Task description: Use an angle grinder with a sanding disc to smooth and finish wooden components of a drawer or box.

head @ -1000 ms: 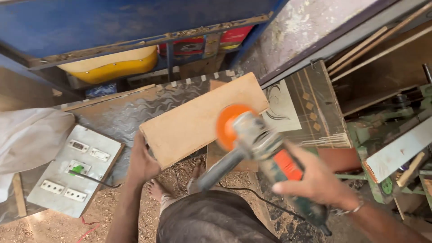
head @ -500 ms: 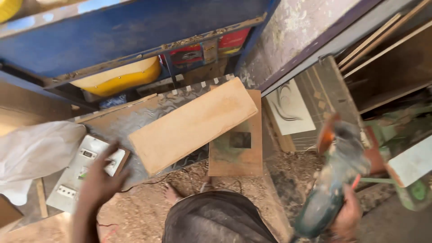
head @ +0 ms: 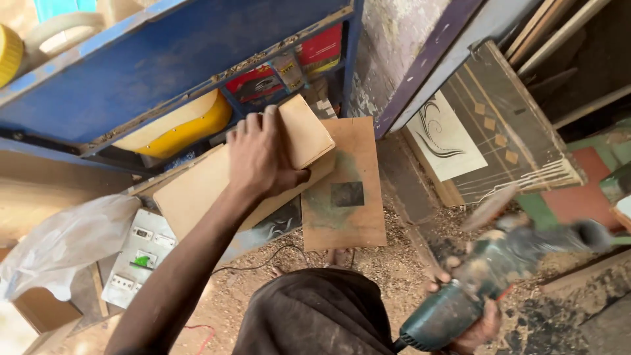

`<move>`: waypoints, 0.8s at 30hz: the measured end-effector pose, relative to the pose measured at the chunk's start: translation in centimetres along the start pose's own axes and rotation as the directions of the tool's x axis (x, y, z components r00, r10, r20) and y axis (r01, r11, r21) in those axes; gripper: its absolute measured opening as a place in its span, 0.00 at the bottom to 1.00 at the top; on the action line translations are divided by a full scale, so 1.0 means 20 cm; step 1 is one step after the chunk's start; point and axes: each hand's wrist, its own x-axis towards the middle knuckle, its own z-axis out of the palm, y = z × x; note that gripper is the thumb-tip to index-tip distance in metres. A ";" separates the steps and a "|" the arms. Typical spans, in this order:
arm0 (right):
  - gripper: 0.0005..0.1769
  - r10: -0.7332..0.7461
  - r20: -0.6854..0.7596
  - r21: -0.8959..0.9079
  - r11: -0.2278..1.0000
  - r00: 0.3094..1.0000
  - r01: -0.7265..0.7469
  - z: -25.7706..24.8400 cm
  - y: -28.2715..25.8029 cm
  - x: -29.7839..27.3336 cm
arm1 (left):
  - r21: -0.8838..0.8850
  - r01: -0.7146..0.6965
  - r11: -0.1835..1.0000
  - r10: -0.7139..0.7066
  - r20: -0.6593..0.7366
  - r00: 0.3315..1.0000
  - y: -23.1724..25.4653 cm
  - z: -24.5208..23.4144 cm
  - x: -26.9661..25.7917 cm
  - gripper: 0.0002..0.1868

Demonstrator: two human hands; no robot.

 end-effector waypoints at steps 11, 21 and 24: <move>0.55 -0.020 -0.284 -0.211 0.976 0.958 -0.043 0.27 -0.11 -0.04 | -0.521 -0.164 0.838 0.074 -0.188 0.979 -0.70 0.25 -0.35 0.65; 0.61 0.237 -0.233 -0.399 0.861 0.943 -0.315 0.34 -0.06 0.03 | -0.855 0.079 0.512 -0.165 -0.008 0.986 -1.11 0.53 -0.73 0.71; 0.59 0.316 -0.216 -0.443 0.811 0.924 -0.381 0.40 -0.01 0.09 | -0.758 0.047 0.651 -0.160 -0.077 0.984 -1.13 0.54 -0.78 0.73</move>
